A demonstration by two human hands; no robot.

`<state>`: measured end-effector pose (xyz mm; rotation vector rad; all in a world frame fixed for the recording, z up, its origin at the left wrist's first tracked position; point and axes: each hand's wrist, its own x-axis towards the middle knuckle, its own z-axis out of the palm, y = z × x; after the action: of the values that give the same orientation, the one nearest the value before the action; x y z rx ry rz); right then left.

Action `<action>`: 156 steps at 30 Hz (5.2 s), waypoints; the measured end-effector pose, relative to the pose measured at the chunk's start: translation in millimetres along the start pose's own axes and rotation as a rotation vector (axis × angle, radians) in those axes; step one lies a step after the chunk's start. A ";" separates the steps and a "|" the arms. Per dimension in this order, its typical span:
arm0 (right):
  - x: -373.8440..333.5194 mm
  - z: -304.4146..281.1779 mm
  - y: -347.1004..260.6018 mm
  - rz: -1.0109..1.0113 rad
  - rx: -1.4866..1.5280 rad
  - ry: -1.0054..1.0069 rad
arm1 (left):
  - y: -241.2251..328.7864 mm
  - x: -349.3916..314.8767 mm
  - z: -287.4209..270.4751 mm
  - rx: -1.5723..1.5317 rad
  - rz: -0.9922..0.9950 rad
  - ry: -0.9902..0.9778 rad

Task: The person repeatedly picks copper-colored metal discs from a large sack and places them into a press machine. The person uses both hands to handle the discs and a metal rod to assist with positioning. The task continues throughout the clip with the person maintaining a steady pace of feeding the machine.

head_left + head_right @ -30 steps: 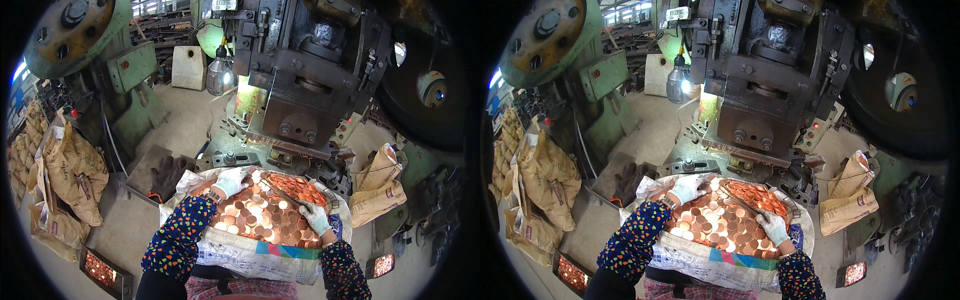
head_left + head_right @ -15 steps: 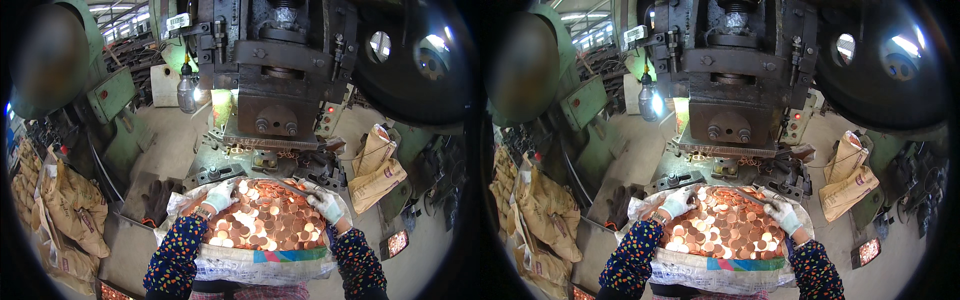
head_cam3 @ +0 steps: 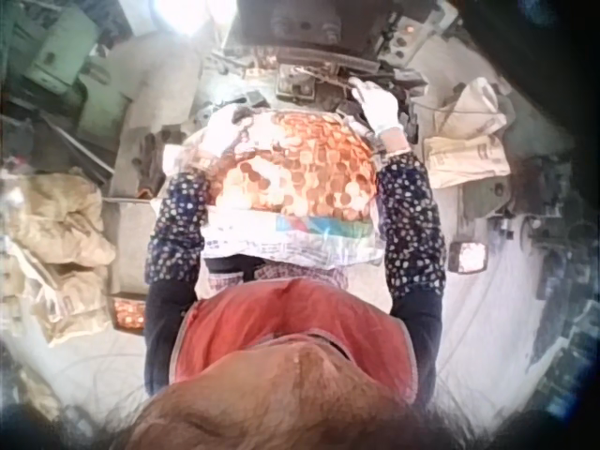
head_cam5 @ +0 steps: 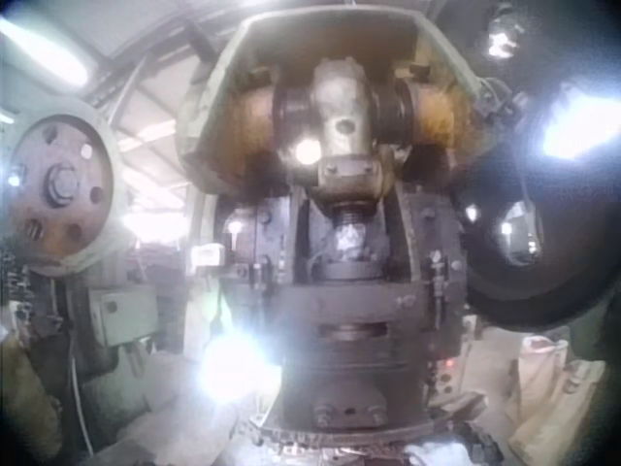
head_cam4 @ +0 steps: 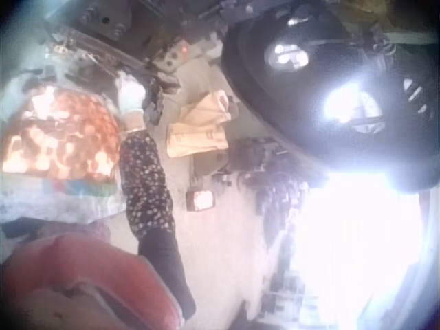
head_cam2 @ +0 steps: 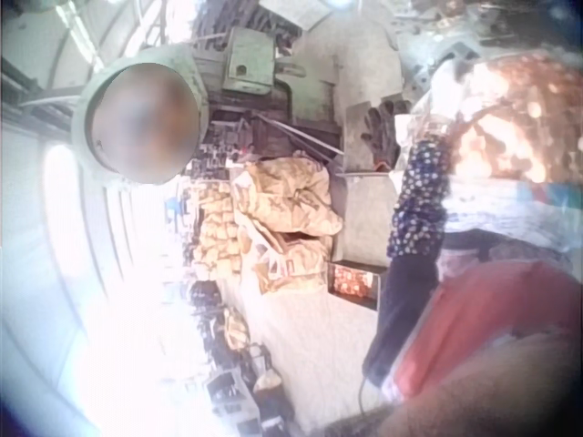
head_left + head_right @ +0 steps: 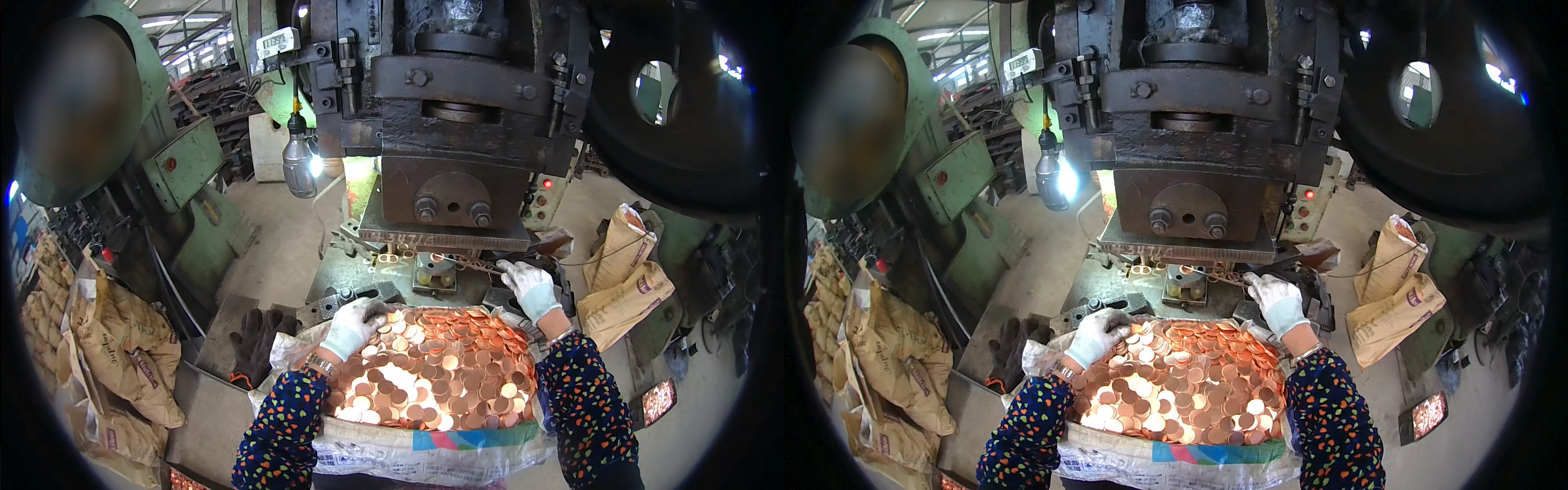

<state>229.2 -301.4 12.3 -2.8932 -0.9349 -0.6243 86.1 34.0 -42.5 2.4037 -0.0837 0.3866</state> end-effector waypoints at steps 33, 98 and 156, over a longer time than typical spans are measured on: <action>-28.8 2.6 6.9 0.091 0.412 -0.083 | 25.9 135.9 81.9 0.455 0.213 0.403; -102.7 -40.8 -12.0 0.160 0.810 -0.105 | 7.3 -8.4 0.1 0.186 0.103 0.002; -85.9 -22.5 -35.4 -0.019 0.689 -0.213 | -0.6 44.1 11.9 -0.087 0.040 -0.079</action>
<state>137.5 -323.6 -3.3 -2.3471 -0.9572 0.0270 131.3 28.6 -38.3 2.3338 -0.1803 0.3001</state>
